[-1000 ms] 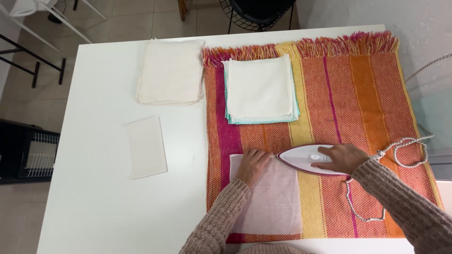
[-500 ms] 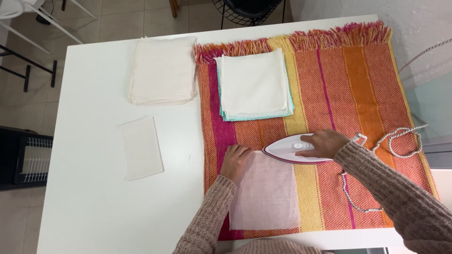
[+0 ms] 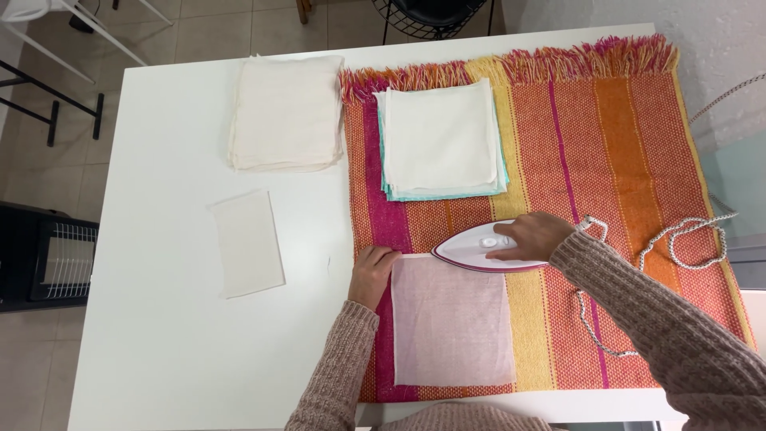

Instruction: Ironing small squares of white fabric on a table in a workshop environment.

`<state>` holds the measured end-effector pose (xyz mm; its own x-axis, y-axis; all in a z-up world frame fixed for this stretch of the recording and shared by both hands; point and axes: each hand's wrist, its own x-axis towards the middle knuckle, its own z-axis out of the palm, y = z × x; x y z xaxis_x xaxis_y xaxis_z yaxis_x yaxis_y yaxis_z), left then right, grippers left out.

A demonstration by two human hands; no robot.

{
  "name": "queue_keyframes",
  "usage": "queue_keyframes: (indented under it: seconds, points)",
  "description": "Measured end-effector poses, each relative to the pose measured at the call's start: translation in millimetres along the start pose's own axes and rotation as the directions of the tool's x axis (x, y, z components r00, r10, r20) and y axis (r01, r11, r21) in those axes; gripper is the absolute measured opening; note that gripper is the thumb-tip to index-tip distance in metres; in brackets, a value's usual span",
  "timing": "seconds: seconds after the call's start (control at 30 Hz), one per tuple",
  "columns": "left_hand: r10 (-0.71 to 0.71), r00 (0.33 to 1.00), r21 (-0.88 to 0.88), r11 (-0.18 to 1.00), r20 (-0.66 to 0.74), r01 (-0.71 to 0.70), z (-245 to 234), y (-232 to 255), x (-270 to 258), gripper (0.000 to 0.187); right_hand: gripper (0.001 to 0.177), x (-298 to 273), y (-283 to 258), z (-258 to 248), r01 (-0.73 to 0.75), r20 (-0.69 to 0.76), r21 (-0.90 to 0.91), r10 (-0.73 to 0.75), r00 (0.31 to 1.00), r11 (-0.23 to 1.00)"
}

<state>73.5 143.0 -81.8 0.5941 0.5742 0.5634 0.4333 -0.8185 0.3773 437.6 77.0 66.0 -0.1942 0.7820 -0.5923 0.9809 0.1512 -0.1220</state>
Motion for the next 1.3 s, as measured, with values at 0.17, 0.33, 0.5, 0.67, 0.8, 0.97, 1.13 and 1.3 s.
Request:
queue_keyframes:
  seconds: [0.17,0.33,0.5,0.67,0.8,0.97,1.13,1.3]
  points:
    - [-0.005,1.0,-0.011,1.0,0.006,0.005,1.3,-5.9,-6.3,0.016,0.068,11.1,-9.5,-4.3,0.033,-0.001,0.011,-0.033,0.999,0.999]
    - [-0.028,0.999,-0.015,1.0,-0.02,0.028,2.5,-4.9,-8.5,0.017,0.069,21.7,-18.0,-4.3,0.073,-0.007,0.02,-0.073,0.997,0.997]
    - [-0.051,0.999,0.036,0.998,-0.015,0.051,4.4,-5.6,-13.8,0.018,0.069,33.4,-29.9,-2.3,0.124,-0.038,-0.001,-0.123,0.992,0.992]
    - [-0.105,0.994,0.099,0.99,0.015,0.103,-8.2,0.9,-13.9,0.026,0.07,43.4,-42.4,-10.9,0.162,-0.07,0.02,-0.161,0.985,0.987]
    - [-0.13,0.991,0.094,0.988,0.04,0.126,-23.7,12.5,-13.3,0.032,0.07,48.4,-54.8,-17.5,0.177,-0.088,0.007,-0.175,0.981,0.984]
    - [-0.405,0.914,-0.243,0.887,-0.001,0.392,-45.5,29.3,-17.5,0.072,0.071,60.7,-72.0,-20.4,0.22,-0.114,0.007,-0.218,0.969,0.975]
    - [-0.461,0.879,-0.441,0.819,-0.122,0.368,-47.4,34.2,-11.3,0.071,0.069,75.6,-96.8,-9.9,0.158,-0.182,0.079,-0.142,0.973,0.984]
    - [-0.443,0.881,-0.441,0.832,-0.164,0.336,-44.8,30.2,-13.8,0.08,0.072,81.6,-112.5,-13.2,0.207,-0.147,0.097,-0.192,0.97,0.974]
